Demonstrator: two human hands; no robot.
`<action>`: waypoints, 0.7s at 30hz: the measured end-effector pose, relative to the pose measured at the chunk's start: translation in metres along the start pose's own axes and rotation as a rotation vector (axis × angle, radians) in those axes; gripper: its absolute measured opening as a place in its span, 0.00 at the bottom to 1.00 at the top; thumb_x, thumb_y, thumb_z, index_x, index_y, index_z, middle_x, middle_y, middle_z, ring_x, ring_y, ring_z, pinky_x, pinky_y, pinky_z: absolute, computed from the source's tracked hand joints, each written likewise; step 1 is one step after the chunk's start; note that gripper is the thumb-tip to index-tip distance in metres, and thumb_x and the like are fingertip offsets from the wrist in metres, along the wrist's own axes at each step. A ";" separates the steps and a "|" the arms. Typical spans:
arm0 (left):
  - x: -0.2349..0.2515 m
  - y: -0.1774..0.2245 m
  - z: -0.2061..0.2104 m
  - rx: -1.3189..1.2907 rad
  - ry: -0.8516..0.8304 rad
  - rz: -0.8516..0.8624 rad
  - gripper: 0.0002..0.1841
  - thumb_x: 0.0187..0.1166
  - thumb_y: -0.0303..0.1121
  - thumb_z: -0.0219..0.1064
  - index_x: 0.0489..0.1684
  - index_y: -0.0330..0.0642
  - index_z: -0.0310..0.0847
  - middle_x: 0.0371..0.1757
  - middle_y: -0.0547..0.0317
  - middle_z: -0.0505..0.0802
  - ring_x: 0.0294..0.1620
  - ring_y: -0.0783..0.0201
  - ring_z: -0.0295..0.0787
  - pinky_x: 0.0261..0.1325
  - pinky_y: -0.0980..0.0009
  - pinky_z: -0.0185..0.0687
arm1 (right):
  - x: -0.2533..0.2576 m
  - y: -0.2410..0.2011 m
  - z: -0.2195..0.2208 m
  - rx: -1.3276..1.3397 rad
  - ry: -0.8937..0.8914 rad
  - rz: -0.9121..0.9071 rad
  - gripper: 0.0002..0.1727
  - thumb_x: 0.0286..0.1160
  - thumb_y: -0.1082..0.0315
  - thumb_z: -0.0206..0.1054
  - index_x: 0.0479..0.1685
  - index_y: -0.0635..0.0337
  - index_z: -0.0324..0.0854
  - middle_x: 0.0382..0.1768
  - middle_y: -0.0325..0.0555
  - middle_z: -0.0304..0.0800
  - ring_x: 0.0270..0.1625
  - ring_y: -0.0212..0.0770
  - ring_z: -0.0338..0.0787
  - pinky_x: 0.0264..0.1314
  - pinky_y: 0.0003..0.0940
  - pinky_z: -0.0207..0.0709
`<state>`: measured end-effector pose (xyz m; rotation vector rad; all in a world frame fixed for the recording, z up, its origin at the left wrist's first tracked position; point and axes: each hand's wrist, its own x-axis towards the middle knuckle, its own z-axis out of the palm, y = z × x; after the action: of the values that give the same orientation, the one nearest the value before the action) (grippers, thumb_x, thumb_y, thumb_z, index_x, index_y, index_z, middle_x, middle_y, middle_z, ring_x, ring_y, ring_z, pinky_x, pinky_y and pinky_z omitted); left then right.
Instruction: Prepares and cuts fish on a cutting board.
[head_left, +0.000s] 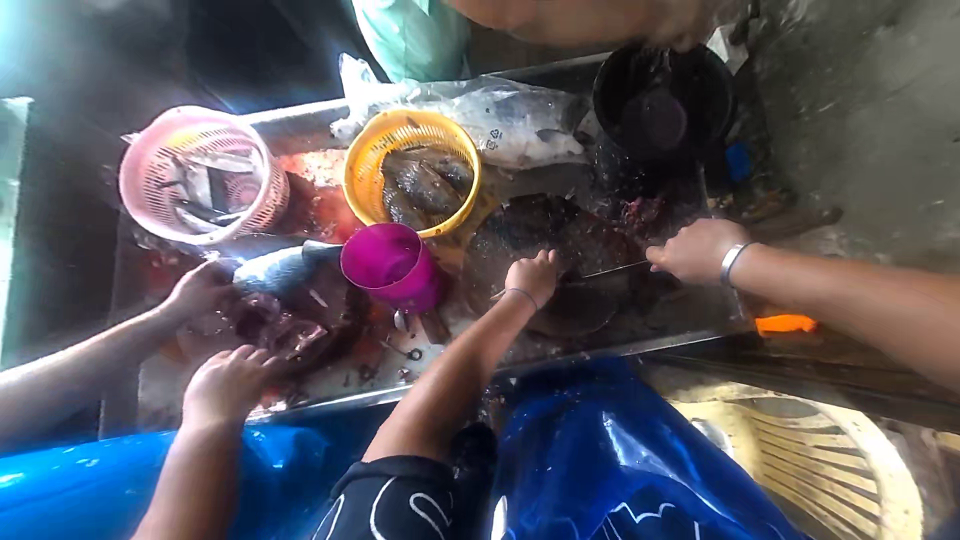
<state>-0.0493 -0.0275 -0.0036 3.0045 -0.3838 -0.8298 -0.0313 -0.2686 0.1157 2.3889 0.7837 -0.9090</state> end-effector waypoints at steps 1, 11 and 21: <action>0.000 -0.001 0.000 0.003 0.001 0.008 0.23 0.83 0.26 0.57 0.78 0.45 0.69 0.67 0.45 0.87 0.48 0.38 0.93 0.43 0.41 0.87 | 0.002 -0.003 -0.010 -0.032 -0.004 -0.021 0.19 0.94 0.50 0.51 0.59 0.51 0.82 0.39 0.54 0.92 0.48 0.61 0.94 0.46 0.60 0.84; 0.033 -0.023 -0.019 0.069 -0.141 0.193 0.27 0.85 0.43 0.67 0.81 0.46 0.68 0.67 0.43 0.88 0.57 0.35 0.91 0.53 0.33 0.84 | 0.008 -0.049 -0.046 0.029 -0.028 0.104 0.09 0.80 0.73 0.62 0.50 0.64 0.85 0.42 0.59 0.91 0.50 0.63 0.92 0.48 0.61 0.82; 0.067 -0.048 -0.002 0.033 -0.088 0.233 0.48 0.59 0.70 0.78 0.79 0.52 0.71 0.60 0.46 0.93 0.56 0.39 0.92 0.54 0.34 0.84 | 0.020 -0.061 -0.059 0.124 -0.104 0.150 0.08 0.80 0.76 0.61 0.48 0.65 0.86 0.44 0.60 0.90 0.50 0.62 0.92 0.44 0.60 0.83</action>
<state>0.0181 0.0037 -0.0390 2.8825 -0.7387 -0.9430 -0.0327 -0.1825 0.1284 2.4453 0.5151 -1.0376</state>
